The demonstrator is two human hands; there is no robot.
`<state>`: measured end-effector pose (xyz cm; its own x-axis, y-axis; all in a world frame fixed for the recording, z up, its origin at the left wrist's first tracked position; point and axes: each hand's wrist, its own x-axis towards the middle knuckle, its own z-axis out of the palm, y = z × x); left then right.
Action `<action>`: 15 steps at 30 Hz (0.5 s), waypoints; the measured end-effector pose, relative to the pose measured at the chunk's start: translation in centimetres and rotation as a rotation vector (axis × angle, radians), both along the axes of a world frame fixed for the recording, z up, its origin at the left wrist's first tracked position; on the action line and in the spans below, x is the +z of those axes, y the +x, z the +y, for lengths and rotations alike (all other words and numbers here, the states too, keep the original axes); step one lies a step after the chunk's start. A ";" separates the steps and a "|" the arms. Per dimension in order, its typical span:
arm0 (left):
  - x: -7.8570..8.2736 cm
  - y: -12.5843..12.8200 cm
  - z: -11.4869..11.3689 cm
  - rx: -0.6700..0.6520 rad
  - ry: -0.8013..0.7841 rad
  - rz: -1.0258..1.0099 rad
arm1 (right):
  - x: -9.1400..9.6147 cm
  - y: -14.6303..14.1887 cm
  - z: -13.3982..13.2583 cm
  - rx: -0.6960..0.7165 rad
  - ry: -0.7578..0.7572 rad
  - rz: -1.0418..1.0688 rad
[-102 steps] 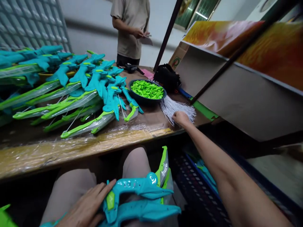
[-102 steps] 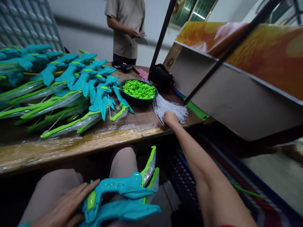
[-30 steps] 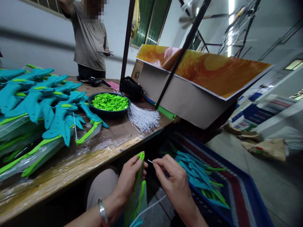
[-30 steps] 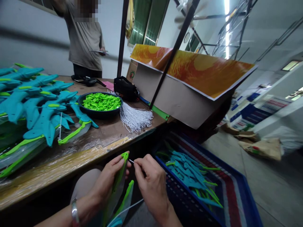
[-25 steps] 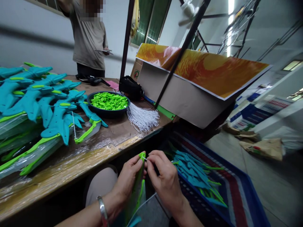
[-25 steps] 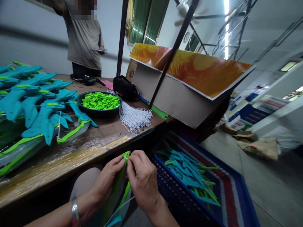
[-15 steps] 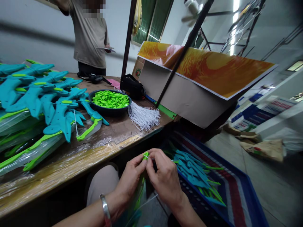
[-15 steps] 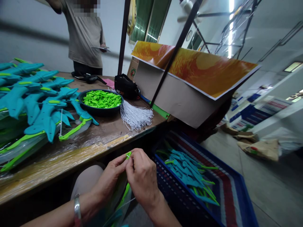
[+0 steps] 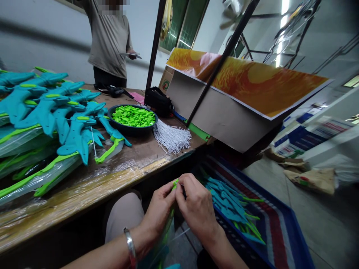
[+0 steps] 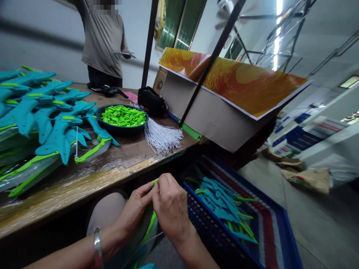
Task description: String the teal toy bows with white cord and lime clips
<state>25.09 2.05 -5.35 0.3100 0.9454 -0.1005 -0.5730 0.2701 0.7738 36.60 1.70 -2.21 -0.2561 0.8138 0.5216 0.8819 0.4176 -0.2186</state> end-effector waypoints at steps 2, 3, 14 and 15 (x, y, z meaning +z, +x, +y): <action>0.2 0.0 0.0 0.012 -0.054 -0.096 | 0.0 -0.1 -0.3 0.015 0.008 -0.035; 0.2 0.0 0.0 0.017 -0.085 -0.145 | 0.0 -0.1 -0.4 0.021 0.011 -0.048; 0.1 0.6 0.9 0.188 -0.345 -0.082 | -1.4 2.3 -0.1 -0.030 -0.350 0.255; 0.2 0.7 0.9 0.187 -0.375 -0.054 | -1.8 2.8 0.1 -0.044 -0.421 0.291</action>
<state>25.81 2.98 -5.15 0.1505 0.8869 -0.4367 -0.6758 0.4147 0.6093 39.41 1.81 -4.06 -0.1102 0.9754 0.1911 0.7744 0.2048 -0.5986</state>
